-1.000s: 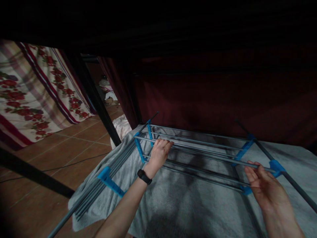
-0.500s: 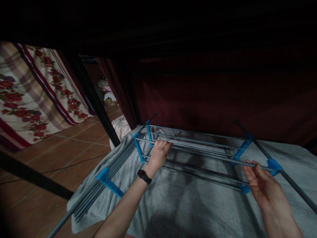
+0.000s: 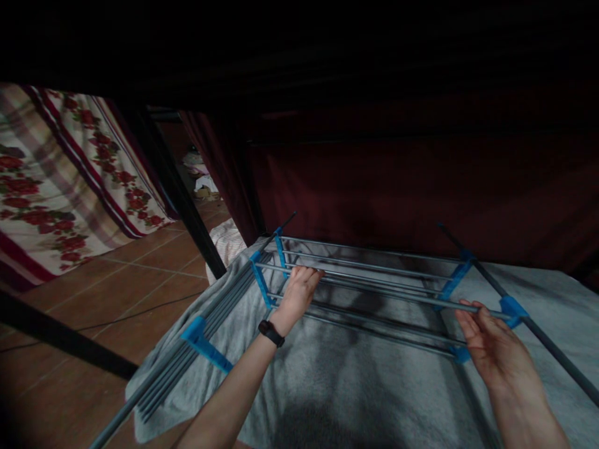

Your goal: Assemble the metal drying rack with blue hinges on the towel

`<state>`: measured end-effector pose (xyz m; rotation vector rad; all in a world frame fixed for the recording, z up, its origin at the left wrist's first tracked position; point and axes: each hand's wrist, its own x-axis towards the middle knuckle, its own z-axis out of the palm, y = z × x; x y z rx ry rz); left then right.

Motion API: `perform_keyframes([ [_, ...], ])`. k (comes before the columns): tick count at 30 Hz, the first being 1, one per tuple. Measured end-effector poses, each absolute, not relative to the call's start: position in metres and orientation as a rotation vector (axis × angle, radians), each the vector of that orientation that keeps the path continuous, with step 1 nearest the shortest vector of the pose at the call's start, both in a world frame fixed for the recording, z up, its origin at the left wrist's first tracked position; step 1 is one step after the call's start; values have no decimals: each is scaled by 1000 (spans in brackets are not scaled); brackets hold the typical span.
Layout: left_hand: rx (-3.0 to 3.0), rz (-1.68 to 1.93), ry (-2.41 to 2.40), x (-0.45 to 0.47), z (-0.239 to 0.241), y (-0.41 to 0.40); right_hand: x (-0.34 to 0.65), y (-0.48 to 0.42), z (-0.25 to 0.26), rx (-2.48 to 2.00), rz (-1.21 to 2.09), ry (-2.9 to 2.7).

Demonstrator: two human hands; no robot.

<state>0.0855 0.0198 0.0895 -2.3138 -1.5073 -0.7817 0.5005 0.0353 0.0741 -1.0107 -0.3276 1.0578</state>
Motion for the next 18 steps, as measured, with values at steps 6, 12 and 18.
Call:
perform_keyframes([
  [6,-2325,-763,-1506,83,91,18,501,35,71,-1014,1053,-325],
  [12,-2325,-752,-1495,80,92,17,505,38,65,-983,1060,-360],
  [18,-1910,-1123,-1582,70,64,-2,512,38,53,-941,1070,-414],
])
